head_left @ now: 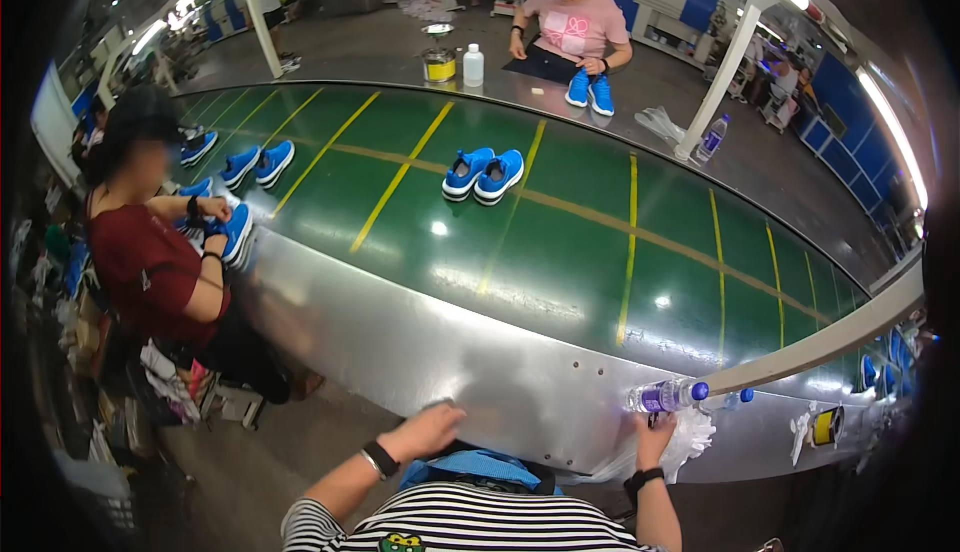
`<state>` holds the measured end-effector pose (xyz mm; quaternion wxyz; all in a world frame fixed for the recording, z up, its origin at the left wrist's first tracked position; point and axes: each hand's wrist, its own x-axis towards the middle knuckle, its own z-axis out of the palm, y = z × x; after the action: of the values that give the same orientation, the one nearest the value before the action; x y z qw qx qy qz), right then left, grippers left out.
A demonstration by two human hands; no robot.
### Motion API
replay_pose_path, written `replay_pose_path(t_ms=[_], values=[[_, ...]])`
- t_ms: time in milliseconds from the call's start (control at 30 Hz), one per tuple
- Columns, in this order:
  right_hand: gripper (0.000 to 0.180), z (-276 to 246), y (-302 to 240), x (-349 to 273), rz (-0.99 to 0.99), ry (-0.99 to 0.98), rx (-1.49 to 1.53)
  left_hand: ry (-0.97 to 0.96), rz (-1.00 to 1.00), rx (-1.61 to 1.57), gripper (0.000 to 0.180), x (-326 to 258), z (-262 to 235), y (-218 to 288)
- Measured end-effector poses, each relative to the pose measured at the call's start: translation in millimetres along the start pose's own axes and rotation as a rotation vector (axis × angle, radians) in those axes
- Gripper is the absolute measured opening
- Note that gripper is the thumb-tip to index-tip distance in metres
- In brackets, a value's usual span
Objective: The person repeatedly wipes the exterior of blue sneakers with a white cloth on a factory assembly line. They handle multiple pairs of shoes one at a time, wiping the sides and toe areas, then place the shoes back on the conveyor belt.
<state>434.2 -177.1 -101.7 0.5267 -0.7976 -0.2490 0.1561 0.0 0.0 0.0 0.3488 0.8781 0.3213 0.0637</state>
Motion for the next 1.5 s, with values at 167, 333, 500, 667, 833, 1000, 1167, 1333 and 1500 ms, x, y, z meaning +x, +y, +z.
replay_pose_path(t_ms=[167, 333, 500, 667, 833, 1000, 1167, 1333, 1500], values=[[0.039, 11.9, -23.6, -112.9, 0.434, -0.080, 0.069, -0.029, -0.012, 0.060, 0.045, 85.3, -117.2, -82.1], [0.031, 39.0, 17.8, -208.3, 0.433, -0.476, -0.121, 0.126, 0.024, 0.252, 0.048, 235.7, -194.6, -177.1], [0.037, 38.8, 55.8, -216.4, 0.584, -0.637, -0.224, 0.186, -0.138, 0.340, 0.048, 349.7, -227.3, -219.7], [0.044, 101.5, -7.9, -160.1, 0.729, -0.596, -0.265, 0.072, -0.225, 0.634, 0.045, 423.9, -209.0, -257.6], [0.052, 128.5, -30.1, -141.5, 0.833, -0.552, -0.255, 0.153, -0.067, 0.679, 0.067, 457.0, -206.0, -267.5], [0.059, 118.0, -30.9, -158.6, 0.883, -0.549, -0.163, 0.014, 0.004, 0.433, 0.086, 466.6, -209.2, -257.3], [0.067, 74.7, -17.7, -210.3, 0.901, -0.576, 0.207, 0.253, 0.182, 0.417, 0.088, 471.4, -187.8, -259.3], [0.032, 84.9, -63.0, -206.1, 0.670, -0.484, -0.449, -0.057, -0.187, 0.348, 0.081, 474.5, -187.8, -211.5], [0.043, 74.6, -51.0, -244.4, 0.592, -0.332, -0.417, 0.016, -0.119, 0.406, 0.055, 431.2, -185.1, -141.3]])
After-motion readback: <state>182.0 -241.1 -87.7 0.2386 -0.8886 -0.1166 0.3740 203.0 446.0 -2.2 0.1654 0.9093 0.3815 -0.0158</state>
